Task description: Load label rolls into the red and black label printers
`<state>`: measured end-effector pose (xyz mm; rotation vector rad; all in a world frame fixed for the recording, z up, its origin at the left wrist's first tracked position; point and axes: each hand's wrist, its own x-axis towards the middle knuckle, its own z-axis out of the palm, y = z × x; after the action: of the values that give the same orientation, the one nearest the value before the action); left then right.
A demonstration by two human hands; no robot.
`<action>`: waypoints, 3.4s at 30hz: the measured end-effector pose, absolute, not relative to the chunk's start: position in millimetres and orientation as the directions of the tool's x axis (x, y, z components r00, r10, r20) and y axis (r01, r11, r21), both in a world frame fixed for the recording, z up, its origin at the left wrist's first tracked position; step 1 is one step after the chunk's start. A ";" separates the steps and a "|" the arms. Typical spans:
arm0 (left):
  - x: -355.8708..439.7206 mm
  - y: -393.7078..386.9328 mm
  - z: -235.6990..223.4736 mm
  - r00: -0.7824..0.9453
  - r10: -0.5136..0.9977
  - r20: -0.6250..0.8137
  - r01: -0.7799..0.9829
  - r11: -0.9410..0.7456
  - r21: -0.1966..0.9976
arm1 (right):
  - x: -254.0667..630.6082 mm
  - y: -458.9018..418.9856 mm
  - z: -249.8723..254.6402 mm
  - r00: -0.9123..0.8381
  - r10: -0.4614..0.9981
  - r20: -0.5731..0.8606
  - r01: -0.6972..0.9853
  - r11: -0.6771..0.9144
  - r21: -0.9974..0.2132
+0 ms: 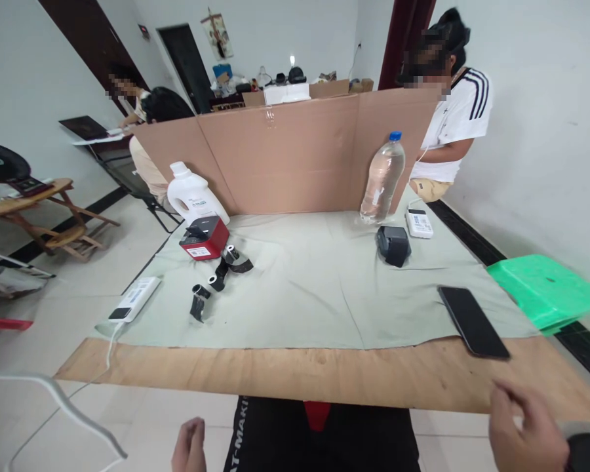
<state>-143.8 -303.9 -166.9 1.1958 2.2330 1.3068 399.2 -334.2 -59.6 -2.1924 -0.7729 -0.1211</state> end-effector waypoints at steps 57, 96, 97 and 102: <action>-4.2 -16.5 -53.6 0.183 0.976 0.118 0.727 -0.215 0.652 | 175.2 33.2 -53.6 0.386 0.915 0.118 0.673 -0.192 -0.714; 22.6 48.3 -80.6 0.274 0.958 0.082 0.916 -0.286 0.280 | 200.4 44.4 -103.0 0.203 0.891 0.405 0.521 0.252 -0.816; 21.6 48.6 -81.2 0.277 0.957 0.088 0.913 -0.291 0.285 | 200.7 43.7 -103.0 0.205 0.891 0.406 0.523 0.251 -0.815; 17.1 49.5 -84.3 0.273 0.957 0.096 0.907 -0.290 0.307 | 202.0 42.0 -103.1 0.231 0.888 0.397 0.519 0.232 -0.823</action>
<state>17.1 49.5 -84.3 2.3476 1.7429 0.3908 202.0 42.0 -103.1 -1.4252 -1.4264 0.4322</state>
